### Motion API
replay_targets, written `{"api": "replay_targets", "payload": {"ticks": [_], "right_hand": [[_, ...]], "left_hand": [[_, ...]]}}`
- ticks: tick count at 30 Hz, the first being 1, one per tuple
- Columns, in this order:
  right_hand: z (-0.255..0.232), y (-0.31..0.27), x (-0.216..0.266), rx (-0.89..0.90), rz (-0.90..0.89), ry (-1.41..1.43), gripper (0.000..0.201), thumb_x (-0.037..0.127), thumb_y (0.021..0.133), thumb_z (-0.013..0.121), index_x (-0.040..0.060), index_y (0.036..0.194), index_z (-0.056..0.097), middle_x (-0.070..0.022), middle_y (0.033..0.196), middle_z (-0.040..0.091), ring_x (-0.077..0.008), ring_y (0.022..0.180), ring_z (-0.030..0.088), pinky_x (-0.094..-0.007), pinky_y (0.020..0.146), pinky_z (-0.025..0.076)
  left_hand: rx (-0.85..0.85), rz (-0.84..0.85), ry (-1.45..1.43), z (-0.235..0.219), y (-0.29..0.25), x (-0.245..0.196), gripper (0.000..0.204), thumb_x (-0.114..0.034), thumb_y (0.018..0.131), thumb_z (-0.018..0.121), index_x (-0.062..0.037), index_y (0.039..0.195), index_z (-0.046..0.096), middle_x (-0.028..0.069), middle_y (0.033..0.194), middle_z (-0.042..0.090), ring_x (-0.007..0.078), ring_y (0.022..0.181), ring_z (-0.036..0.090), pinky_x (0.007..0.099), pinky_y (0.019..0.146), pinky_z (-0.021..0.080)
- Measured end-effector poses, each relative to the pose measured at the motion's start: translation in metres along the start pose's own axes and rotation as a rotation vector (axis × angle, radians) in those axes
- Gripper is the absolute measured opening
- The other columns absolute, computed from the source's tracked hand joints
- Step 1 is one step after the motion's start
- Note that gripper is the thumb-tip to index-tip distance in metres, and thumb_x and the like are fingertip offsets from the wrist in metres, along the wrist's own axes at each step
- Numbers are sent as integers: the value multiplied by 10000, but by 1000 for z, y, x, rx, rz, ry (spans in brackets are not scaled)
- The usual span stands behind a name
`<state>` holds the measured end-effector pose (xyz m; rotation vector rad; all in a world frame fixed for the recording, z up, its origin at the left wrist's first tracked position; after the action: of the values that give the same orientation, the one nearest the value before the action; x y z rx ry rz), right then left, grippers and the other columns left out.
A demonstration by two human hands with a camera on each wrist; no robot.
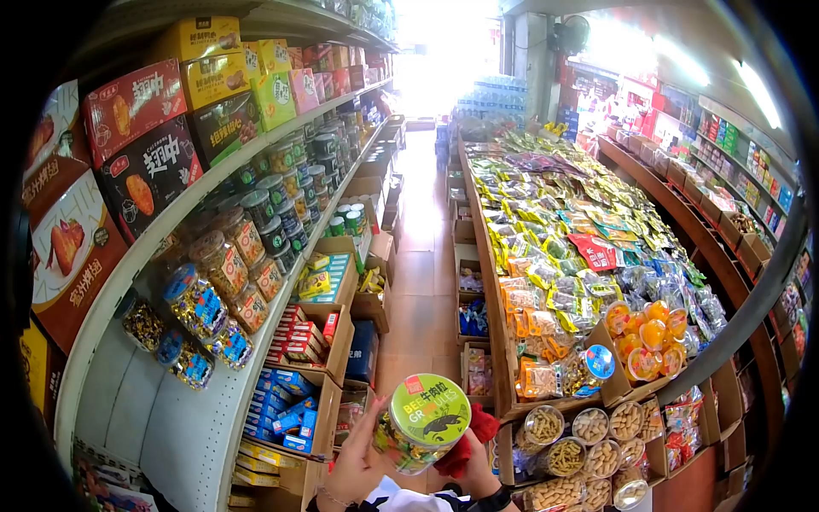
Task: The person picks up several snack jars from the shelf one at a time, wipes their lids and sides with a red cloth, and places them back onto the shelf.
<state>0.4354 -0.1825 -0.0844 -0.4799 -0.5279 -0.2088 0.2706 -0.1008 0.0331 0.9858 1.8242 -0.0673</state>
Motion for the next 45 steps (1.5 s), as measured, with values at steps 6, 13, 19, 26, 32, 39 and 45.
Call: {"api": "replay_targets", "payload": {"ticks": [6,13,19,26,32,39,45], "right_hand": [[0,-5,-5,17,-16,-233,351,316,995,482,41,1188,583,-81,1088,670,-184,959,657,-320,812,538],[26,-10,24,2,-240,-302,304,275,982,530,39,1161,597,-75,1058,680,-172,942,663,-295,810,532],[2,6,26,25,-175,-196,282,209,992,530,34,1203,597,-86,1084,677,-169,968,659,-305,829,535],[-18,3,12,282,-121,-240,362,147,976,543,29,1318,547,-95,1265,602,-174,1106,609,-294,920,501],[-7,-17,20,274,-384,-543,546,95,881,660,54,1390,466,-112,1381,513,-227,1267,497,-339,1060,388],[-62,-30,-2,293,-418,-889,1035,131,674,868,72,1500,249,-137,1535,310,-251,1420,290,-399,1157,260],[-72,-38,21,331,-518,-694,1119,170,579,932,99,1484,278,-122,1531,303,-252,1376,357,-422,1136,315]], "left_hand": [[-57,-89,92,3,0,-8,1283,-375,520,962,28,1454,182,262,1465,323,393,1369,357,458,1124,304],[-29,-25,147,7,-4,-6,1154,-383,545,949,-3,1409,285,216,1332,437,365,1252,461,444,1062,378],[5,29,24,12,-7,-4,1106,-376,577,917,-1,1416,301,220,1341,451,387,1262,448,472,1078,353],[67,-26,-334,19,-8,-23,1165,-235,494,967,-16,1437,320,175,1382,462,284,1282,466,399,1074,384],[-12,-59,-545,33,-15,-20,1170,-297,524,949,-16,1441,280,148,1384,454,263,1278,463,390,1084,373],[136,-179,-430,85,-31,24,1295,-306,479,973,15,1449,177,154,1347,440,253,1255,468,380,1064,396],[292,25,18,109,-27,23,1192,-398,526,937,-3,1420,254,151,1341,484,254,1242,497,385,1053,412]]}}
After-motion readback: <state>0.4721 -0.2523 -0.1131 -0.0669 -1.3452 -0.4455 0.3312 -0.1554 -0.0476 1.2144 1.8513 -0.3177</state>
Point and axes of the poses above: each hand's wrist, its own y-axis towards the middle knuckle, its own z-axis out of the palm, x = y × z, the point moved 6 cm from there along y, towards the middle knuckle
